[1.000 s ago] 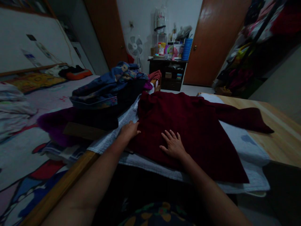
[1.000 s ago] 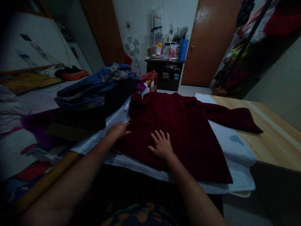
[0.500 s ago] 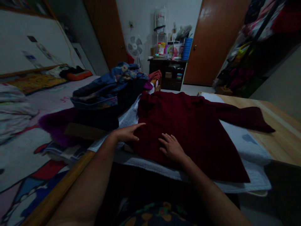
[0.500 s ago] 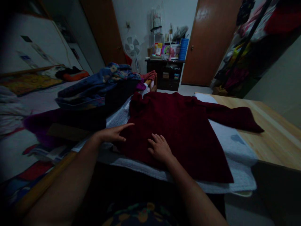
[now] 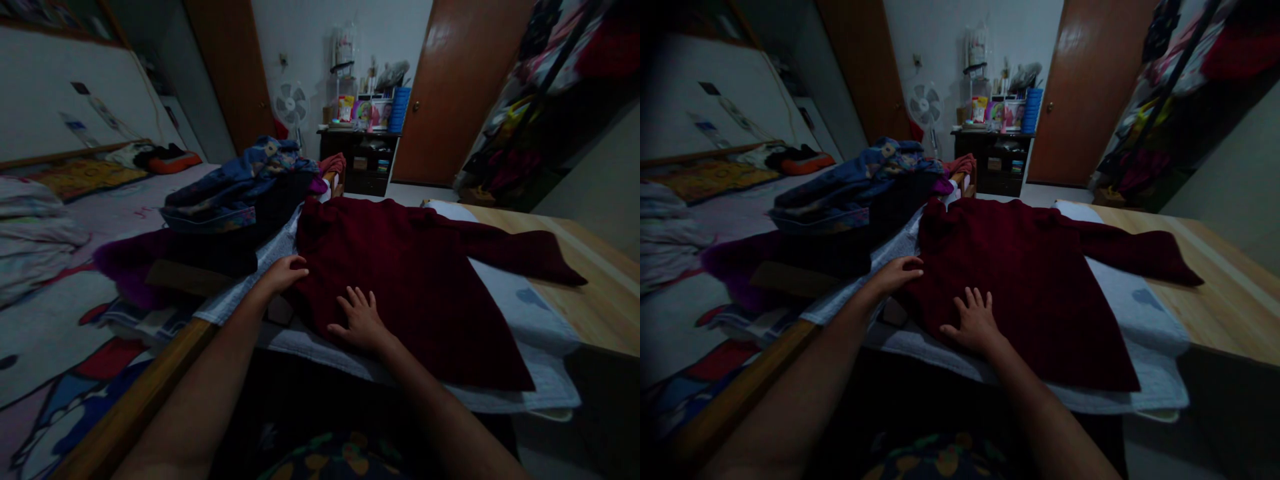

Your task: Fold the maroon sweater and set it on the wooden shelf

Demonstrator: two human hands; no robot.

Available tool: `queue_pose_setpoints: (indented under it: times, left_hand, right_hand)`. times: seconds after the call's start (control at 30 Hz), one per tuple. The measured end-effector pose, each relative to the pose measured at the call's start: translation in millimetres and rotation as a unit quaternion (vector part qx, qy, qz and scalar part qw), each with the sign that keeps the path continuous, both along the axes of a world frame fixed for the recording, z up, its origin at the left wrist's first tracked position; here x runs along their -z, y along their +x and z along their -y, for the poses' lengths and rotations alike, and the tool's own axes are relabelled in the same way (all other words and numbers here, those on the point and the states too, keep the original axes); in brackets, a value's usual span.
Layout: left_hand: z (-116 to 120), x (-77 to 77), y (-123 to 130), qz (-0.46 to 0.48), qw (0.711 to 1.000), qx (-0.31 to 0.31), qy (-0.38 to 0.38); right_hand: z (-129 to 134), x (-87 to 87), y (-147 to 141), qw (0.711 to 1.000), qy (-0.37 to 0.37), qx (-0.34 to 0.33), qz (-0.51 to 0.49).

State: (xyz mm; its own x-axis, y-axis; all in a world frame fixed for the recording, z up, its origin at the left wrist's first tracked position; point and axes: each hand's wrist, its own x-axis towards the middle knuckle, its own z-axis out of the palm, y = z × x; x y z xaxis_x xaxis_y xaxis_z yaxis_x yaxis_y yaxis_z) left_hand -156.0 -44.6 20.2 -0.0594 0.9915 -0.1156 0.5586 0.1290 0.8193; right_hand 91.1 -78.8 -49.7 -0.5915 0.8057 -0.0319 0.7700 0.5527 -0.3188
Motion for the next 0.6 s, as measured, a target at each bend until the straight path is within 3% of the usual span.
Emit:
queue_pose_setpoints:
  times: [0.13,0.2,0.27,0.4,0.5,0.6]
  left_hand:
    - [27,-9.2,-10,0.119,0.99,0.067,-0.043]
    - [35,-8.7,-14,0.04,0.996,0.081,-0.012]
    - [38,-4.3,-15,-0.115,0.991,0.067,0.028]
    - [36,7.7,-12,-0.348,0.936,0.055,0.008]
    - [33,12.2,-9,-0.405,0.912,0.062,-0.027]
    - [31,12.6,-10,-0.41,0.91,0.054,-0.03]
  right_hand:
    - [0,-1.3,-6,0.998,0.051,0.022,0.005]
    - [-9,-5.4,-10,0.997,0.059,0.039,0.006]
    - [-23,-9.5,-16,0.996,0.07,0.057,-0.001]
    - [-54,-11.0,-31,0.993,0.09,0.072,-0.002]
    - [-67,-8.1,-41,0.996,0.061,0.058,0.031]
    - [-74,-7.6,-46,0.998,0.051,0.024,0.037]
